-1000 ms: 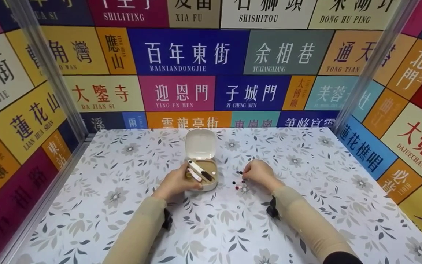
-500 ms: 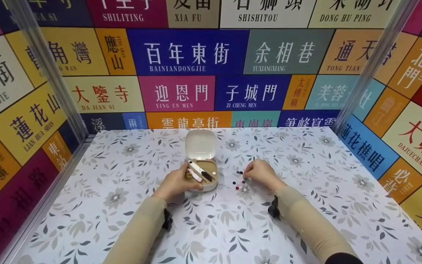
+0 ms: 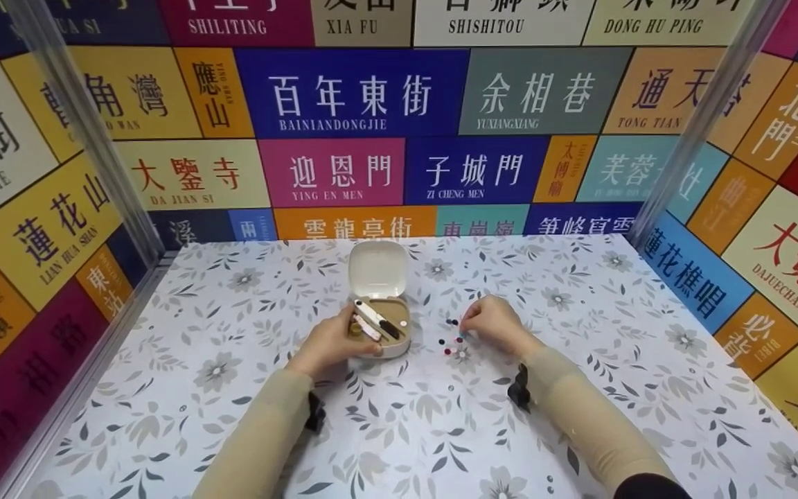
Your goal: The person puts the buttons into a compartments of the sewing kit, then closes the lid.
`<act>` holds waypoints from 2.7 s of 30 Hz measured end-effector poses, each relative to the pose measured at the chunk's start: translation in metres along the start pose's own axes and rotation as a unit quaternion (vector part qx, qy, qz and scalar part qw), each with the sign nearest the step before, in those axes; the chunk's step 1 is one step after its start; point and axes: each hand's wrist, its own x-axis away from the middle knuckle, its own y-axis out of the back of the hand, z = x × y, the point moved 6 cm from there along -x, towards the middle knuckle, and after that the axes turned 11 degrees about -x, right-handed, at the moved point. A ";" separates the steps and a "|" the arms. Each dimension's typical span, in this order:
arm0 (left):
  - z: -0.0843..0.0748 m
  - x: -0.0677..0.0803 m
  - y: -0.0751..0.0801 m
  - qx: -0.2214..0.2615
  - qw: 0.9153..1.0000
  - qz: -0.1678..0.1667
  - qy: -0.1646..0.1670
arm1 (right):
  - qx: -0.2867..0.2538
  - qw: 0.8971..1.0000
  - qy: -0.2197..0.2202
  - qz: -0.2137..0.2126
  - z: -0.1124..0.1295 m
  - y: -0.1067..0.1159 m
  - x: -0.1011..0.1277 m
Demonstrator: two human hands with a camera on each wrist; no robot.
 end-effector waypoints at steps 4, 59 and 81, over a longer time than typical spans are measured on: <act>-0.001 -0.002 0.001 -0.015 1.000 -0.003 -0.012 | 0.000 1.000 0.002 0.000 0.001 0.004 0.000; -0.001 -0.002 0.004 -0.021 1.000 -0.002 -0.004 | -0.021 0.999 0.042 -0.022 0.021 0.007 -0.012; -0.001 -0.005 0.003 -0.013 1.000 0.001 -0.006 | -0.042 0.998 0.037 -0.026 0.027 0.005 -0.015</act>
